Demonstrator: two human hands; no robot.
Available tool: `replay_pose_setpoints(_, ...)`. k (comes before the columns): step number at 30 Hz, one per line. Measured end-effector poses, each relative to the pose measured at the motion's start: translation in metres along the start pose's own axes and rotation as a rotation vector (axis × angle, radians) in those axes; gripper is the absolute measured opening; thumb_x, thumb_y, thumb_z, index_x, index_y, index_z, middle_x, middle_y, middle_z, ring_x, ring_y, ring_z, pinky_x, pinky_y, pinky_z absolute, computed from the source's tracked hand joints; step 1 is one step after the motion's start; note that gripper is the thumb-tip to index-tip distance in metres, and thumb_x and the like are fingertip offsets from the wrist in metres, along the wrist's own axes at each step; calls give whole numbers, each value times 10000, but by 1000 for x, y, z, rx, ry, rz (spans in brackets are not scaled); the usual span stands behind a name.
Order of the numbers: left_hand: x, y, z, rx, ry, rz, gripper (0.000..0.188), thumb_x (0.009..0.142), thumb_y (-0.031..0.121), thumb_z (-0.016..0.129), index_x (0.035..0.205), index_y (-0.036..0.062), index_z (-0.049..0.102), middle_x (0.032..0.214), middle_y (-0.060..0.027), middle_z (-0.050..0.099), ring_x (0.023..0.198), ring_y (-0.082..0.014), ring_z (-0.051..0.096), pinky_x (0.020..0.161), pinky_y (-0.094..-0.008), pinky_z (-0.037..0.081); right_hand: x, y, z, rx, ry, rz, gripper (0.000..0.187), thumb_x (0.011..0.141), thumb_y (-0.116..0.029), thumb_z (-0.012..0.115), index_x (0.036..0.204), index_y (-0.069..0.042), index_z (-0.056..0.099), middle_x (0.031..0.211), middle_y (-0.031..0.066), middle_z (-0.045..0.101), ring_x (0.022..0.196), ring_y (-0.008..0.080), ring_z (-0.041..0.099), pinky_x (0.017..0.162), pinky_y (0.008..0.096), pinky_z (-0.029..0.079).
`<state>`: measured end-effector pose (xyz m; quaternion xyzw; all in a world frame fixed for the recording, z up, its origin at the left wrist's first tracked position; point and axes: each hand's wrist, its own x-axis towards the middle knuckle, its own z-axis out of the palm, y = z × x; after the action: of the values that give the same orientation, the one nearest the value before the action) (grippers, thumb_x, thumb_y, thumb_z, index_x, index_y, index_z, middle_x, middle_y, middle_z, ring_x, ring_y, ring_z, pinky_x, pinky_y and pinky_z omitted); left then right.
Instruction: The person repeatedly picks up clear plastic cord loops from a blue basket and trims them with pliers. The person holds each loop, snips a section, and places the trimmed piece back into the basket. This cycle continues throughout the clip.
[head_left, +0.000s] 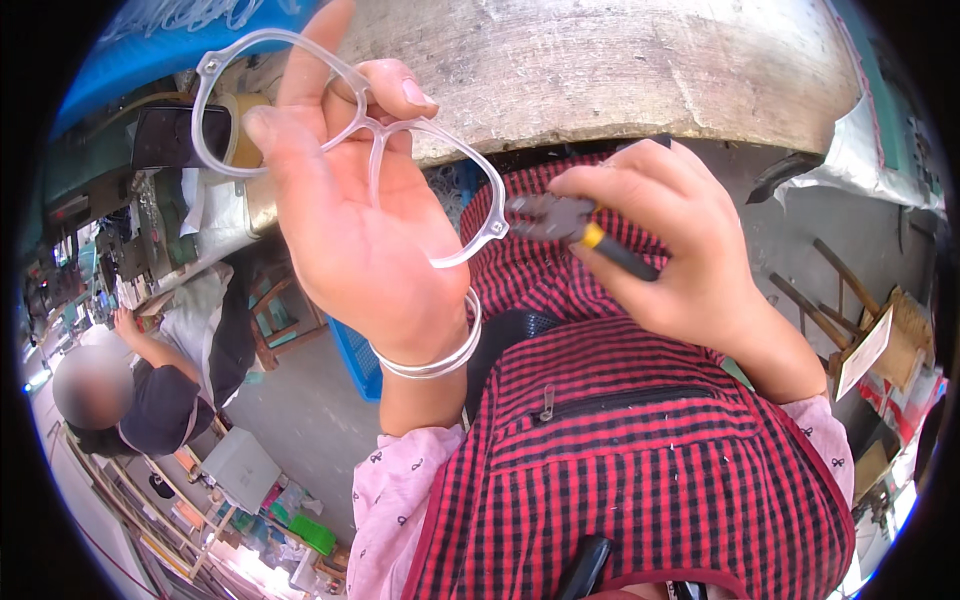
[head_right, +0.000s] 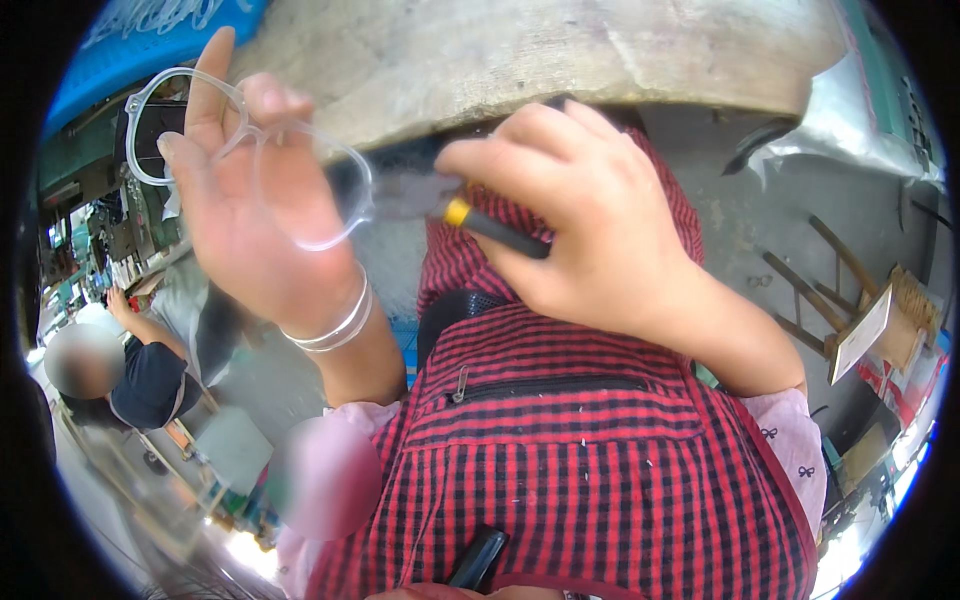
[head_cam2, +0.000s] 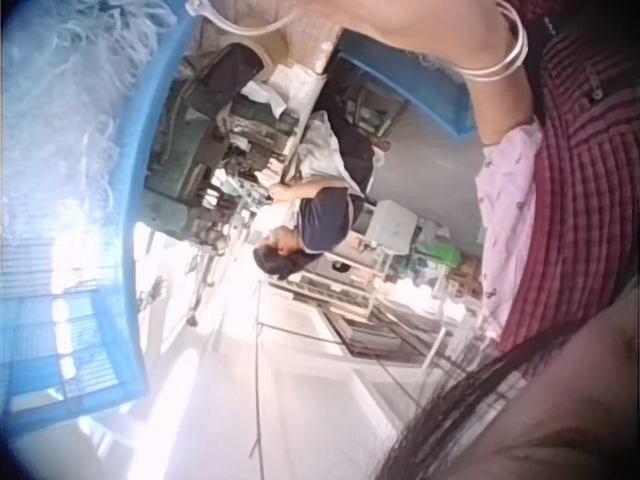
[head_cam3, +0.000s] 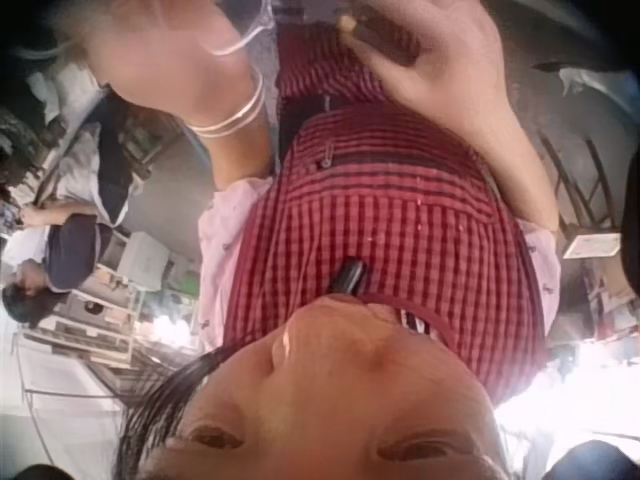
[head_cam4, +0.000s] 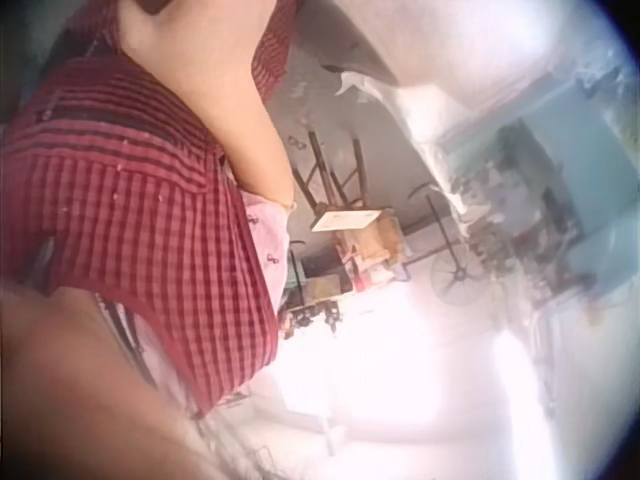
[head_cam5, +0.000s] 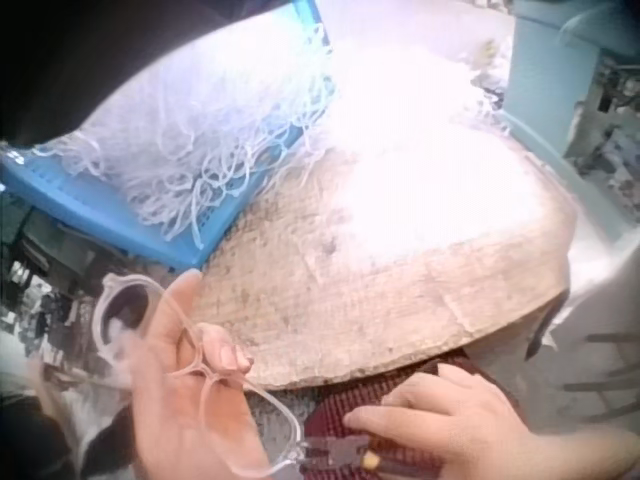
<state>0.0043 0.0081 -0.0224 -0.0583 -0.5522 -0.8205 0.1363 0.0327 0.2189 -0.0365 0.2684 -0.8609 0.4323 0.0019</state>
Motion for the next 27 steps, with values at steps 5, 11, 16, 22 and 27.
replay_pose_setpoints(5,-7,2,17,-68,66,-127,639,1106,436,353,1425,-113,430,922,-100,591,899,-194,568,868,-329,466,5,2,-2,-480,57,-213,613,600,-109,775,1195,-254,737,845,-5,576,731,220,544,591,353,458)
replay_pose_setpoints(11,2,-7,1,-241,-31,-529,588,1114,421,351,1338,-81,559,880,-72,601,867,-172,546,845,-315,444,32,24,-23,-384,-133,-435,464,639,-180,768,1100,-225,751,786,-21,556,712,211,547,586,347,466)
replay_pose_setpoints(16,-17,2,16,-88,-79,-629,559,1113,383,362,1573,72,302,843,-94,601,747,-164,574,700,-294,486,41,16,-54,-28,8,-218,468,698,-30,768,1162,-70,724,941,48,688,862,229,642,760,341,489)
replay_pose_setpoints(22,-38,3,33,-258,-115,-713,482,1110,368,394,1564,213,345,898,-115,605,828,-175,582,750,-304,479,48,10,-38,-440,191,-119,599,652,-22,768,1217,-215,729,938,67,628,836,284,595,709,379,496)
replay_pose_setpoints(27,-35,6,42,-196,-60,-726,490,1115,362,374,1560,160,344,880,-97,600,810,-163,567,748,-298,464,42,-1,-31,-612,250,-40,627,622,-63,788,1220,-242,729,959,39,617,823,276,585,685,384,500)
